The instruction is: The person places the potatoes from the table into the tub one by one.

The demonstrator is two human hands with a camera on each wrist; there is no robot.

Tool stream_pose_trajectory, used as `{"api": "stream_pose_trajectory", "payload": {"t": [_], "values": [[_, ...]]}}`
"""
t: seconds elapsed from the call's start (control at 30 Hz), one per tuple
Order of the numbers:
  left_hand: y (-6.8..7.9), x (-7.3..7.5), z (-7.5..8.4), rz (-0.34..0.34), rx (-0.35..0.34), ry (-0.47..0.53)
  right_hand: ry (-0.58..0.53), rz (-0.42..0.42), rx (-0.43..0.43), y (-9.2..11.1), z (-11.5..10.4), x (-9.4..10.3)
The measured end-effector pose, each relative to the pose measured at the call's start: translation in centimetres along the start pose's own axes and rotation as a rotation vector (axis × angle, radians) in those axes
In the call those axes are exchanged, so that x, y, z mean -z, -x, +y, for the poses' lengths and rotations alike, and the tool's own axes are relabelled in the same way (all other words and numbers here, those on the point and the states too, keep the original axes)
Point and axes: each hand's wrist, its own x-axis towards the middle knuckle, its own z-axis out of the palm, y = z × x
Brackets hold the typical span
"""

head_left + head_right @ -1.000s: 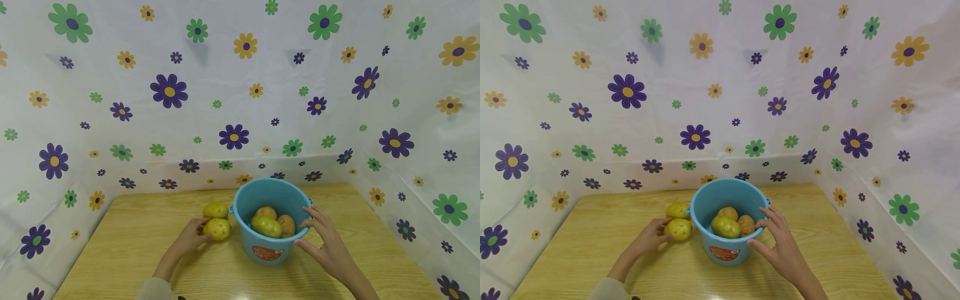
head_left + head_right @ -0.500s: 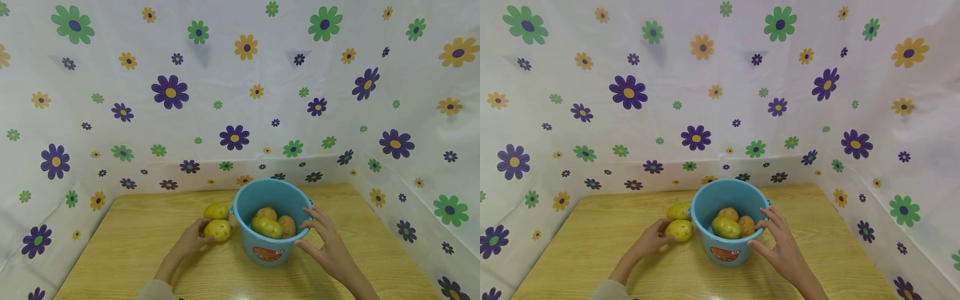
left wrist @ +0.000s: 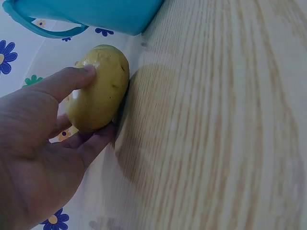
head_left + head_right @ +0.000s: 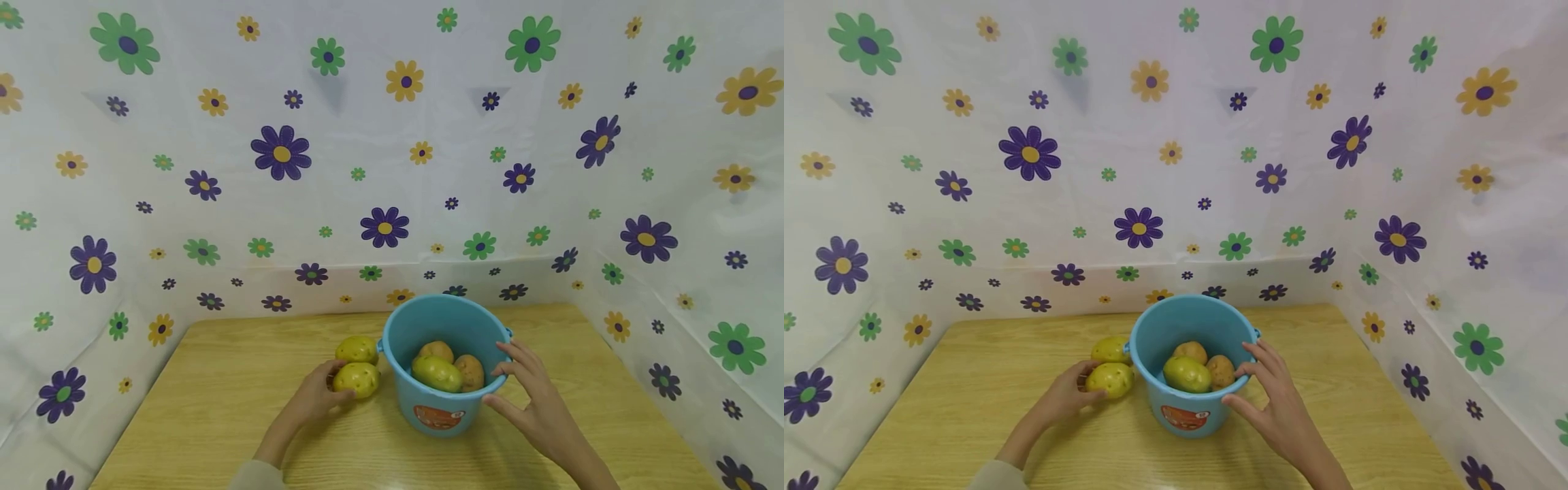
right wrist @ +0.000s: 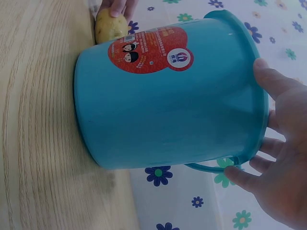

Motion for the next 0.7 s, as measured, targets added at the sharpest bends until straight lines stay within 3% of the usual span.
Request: {"api": "stream_pose_trajectory", "payload": {"t": [0.47, 0.7], "values": [[1.3, 1.4, -0.3, 0.037, 0.038, 0.065, 0.012, 0.01, 0.021, 0.1, 0.3, -0.2], [2.0, 2.5, 0.1, 0.09, 0.058, 0.13, -0.003, 0.014, 0.01, 0.1, 0.3, -0.3]]}}
